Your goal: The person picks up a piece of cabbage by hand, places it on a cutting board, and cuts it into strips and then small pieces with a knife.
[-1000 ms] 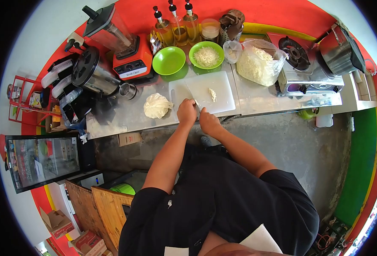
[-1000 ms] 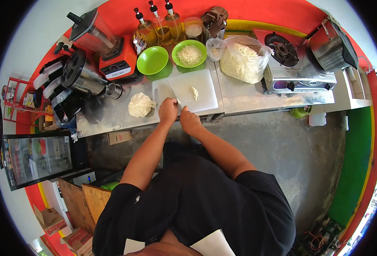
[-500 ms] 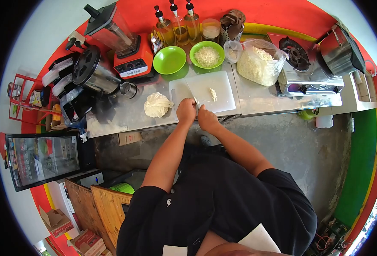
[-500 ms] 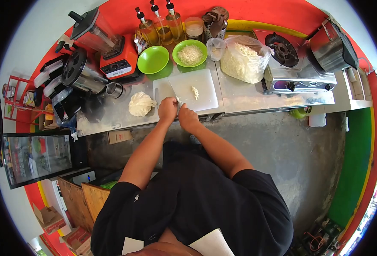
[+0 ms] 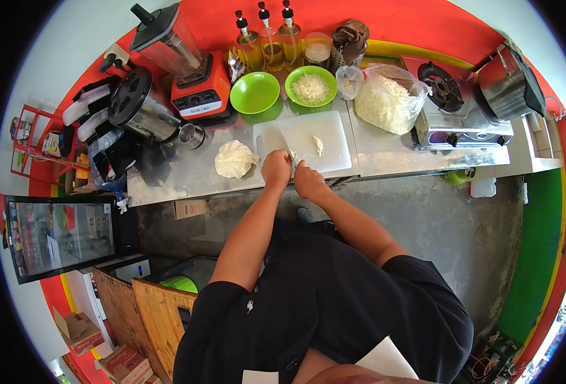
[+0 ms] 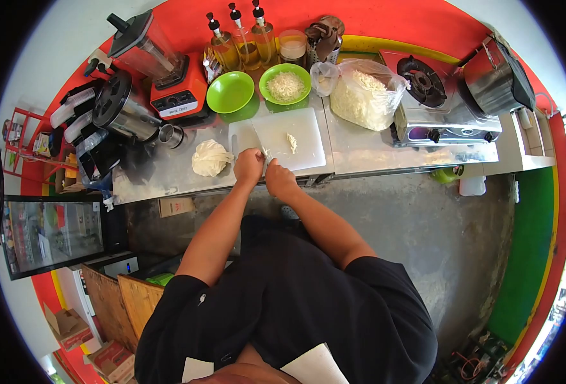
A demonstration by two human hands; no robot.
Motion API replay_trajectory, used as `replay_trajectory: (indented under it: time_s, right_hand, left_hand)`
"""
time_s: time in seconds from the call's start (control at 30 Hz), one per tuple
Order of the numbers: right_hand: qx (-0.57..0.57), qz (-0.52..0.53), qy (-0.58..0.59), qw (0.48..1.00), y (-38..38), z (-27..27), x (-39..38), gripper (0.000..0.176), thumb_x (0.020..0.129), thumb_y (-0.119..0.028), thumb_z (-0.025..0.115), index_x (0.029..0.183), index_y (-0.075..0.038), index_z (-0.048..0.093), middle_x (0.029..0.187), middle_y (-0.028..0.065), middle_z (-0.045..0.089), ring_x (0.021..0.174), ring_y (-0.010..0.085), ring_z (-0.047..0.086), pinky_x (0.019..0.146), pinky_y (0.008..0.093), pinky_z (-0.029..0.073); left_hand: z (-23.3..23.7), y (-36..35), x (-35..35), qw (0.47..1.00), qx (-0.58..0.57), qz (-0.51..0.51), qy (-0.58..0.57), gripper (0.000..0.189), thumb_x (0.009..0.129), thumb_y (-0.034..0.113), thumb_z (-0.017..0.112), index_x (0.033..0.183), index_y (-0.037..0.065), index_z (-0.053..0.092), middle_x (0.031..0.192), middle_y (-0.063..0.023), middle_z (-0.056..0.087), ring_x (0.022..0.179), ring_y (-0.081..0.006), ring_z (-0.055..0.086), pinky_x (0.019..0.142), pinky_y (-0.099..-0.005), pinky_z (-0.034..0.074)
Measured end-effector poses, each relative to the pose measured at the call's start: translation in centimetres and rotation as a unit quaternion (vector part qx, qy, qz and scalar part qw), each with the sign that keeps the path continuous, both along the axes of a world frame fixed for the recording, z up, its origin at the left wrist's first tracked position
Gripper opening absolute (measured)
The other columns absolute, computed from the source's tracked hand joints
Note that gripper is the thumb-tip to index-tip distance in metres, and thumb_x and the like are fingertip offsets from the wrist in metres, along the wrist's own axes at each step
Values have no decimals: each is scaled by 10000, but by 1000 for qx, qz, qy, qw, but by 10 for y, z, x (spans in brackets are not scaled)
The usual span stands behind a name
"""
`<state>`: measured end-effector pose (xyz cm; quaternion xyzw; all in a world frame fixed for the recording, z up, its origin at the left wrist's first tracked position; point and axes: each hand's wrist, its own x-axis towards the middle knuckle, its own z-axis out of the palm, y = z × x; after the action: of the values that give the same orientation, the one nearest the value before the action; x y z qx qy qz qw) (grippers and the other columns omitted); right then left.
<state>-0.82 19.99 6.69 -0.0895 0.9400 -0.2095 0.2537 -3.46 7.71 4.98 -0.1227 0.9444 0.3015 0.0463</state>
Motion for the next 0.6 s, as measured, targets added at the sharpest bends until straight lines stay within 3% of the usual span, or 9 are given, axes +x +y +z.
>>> replay_trajectory:
  time_s: [0.13,0.2,0.27,0.33,0.4,0.6]
  right_hand:
    - [-2,-18,-14,1000,0,3,14,287,888,-38,594,1103,70,437,1029,341,679,1021,458,695,868,498,571]
    - [31,0,11,999,2,2,21,306,891,-76,636,1099,55,455,996,297,702,950,420,727,820,459,599]
    - [27,1,21,999,2,-6,17,306,895,-77,635,1102,55,452,1000,301,700,947,420,727,820,455,600]
    - [23,1,30,999,1,-5,10,307,898,-79,634,1105,55,449,1004,305,697,944,420,727,820,452,600]
    - [-5,2,-8,1000,0,-1,2,287,900,-56,586,1112,71,439,1050,344,673,1032,471,684,880,515,561]
    - [-17,-53,-37,998,2,0,16,281,901,-46,588,1120,56,446,1074,345,672,1044,482,674,908,518,547]
  left_hand:
    - [4,-1,2,1000,-9,-6,6,89,843,167,687,880,108,743,946,-135,730,891,-370,701,758,-475,558]
    - [2,2,5,1000,-24,-10,15,91,846,162,683,889,110,745,957,-131,727,902,-368,699,760,-475,559]
    - [-7,4,9,995,-42,-13,87,92,843,159,671,871,93,729,920,-135,709,880,-383,681,751,-484,544]
    - [-5,5,10,995,-49,-32,85,92,855,142,649,865,87,722,941,-127,691,906,-368,673,763,-486,550]
    - [-3,5,13,994,-58,-50,83,98,868,124,628,860,81,716,962,-119,673,933,-353,666,774,-488,555]
    - [-10,3,15,989,-53,-74,116,120,869,108,596,836,65,702,942,-128,648,934,-350,649,773,-484,553]
